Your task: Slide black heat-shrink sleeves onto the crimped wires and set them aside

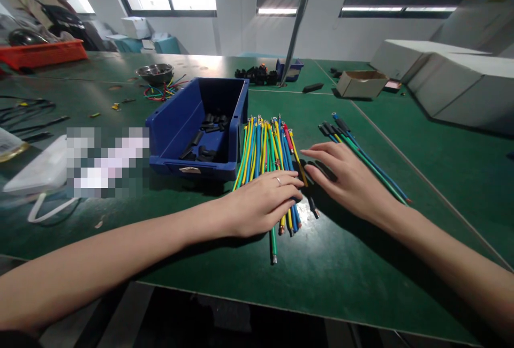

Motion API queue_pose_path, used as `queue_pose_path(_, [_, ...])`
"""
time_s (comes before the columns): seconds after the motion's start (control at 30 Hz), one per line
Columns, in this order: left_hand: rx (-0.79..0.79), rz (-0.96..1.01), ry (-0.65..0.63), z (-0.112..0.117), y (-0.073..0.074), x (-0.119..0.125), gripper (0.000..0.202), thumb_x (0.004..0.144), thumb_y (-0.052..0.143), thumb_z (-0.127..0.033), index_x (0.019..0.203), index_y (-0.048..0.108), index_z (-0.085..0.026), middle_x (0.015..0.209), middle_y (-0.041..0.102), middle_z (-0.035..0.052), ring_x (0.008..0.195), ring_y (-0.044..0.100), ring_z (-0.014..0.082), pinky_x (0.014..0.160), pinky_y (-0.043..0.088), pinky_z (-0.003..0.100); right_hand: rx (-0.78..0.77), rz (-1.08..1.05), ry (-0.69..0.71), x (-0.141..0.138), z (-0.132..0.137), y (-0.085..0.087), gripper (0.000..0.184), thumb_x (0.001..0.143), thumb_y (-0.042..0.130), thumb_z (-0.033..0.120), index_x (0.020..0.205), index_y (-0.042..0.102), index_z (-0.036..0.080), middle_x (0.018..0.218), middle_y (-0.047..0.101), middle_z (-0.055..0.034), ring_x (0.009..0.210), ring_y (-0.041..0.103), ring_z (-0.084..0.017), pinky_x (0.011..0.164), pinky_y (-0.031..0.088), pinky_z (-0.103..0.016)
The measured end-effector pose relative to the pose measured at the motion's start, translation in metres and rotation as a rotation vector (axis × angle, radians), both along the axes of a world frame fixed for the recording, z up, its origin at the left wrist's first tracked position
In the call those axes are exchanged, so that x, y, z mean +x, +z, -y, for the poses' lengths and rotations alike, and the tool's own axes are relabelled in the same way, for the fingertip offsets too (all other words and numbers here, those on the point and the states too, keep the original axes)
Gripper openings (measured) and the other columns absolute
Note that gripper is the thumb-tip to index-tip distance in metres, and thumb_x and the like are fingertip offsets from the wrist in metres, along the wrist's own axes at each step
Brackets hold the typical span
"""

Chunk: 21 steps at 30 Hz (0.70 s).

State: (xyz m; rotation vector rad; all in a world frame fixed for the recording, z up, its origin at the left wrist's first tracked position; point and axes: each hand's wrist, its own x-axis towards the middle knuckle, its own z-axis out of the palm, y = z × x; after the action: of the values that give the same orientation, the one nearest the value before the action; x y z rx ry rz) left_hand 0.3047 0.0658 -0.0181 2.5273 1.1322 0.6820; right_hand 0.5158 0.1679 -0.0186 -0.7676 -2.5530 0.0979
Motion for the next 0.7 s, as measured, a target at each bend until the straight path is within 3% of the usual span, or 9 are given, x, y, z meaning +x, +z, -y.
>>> queue_pose_path(0.1, [0.010,-0.011,-0.008,0.000,0.000,0.001,0.030,0.101,0.041,-0.020,0.112,0.066,-0.009,0.130,0.064,0.0158,0.135,0.050,0.0213,0.120,0.037,0.040,-0.093,0.027,0.068,-0.006,0.005,-0.011,0.046,0.103,0.038,0.038,0.143,0.050,0.018,0.143,0.050,-0.0147,0.134,0.047,-0.026,0.111,0.041,-0.047])
queue_pose_path(0.23, [0.029,-0.010,-0.010,-0.001,-0.001,0.002,0.028,0.100,0.042,-0.019,0.111,0.065,-0.011,0.128,0.065,0.0151,0.133,0.052,0.0211,0.120,0.037,0.041,-0.155,0.019,0.072,-0.007,0.004,-0.021,0.049,0.104,0.033,0.039,0.148,0.045,0.020,0.151,0.044,-0.0140,0.141,0.040,-0.025,0.116,0.037,-0.050])
queue_pose_path(0.43, [0.020,-0.041,0.006,0.000,-0.001,0.001,0.027,0.100,0.041,-0.019,0.112,0.065,-0.013,0.130,0.064,0.0135,0.134,0.051,0.0212,0.120,0.035,0.042,-0.154,0.018,0.064,-0.007,0.001,-0.021,0.047,0.104,0.032,0.038,0.144,0.049,0.019,0.150,0.046,-0.0148,0.139,0.043,-0.027,0.115,0.038,-0.053])
queue_pose_path(0.6, [0.048,-0.056,0.039,0.001,0.000,0.003,0.027,0.100,0.040,-0.019,0.110,0.064,-0.014,0.125,0.065,0.0100,0.128,0.054,0.0198,0.123,0.028,0.044,-0.103,0.023,0.050,-0.004,-0.004,-0.022,0.046,0.103,0.036,0.037,0.137,0.057,0.014,0.145,0.051,-0.0164,0.134,0.047,-0.027,0.112,0.040,-0.049])
queue_pose_path(0.7, [0.050,-0.044,0.035,0.001,0.001,0.003,0.027,0.100,0.040,-0.019,0.108,0.065,-0.014,0.122,0.066,0.0097,0.125,0.055,0.0203,0.121,0.032,0.043,-0.084,0.023,0.044,-0.001,-0.009,-0.021,0.044,0.102,0.041,0.038,0.135,0.059,0.014,0.139,0.056,-0.0153,0.130,0.050,-0.027,0.111,0.042,-0.047])
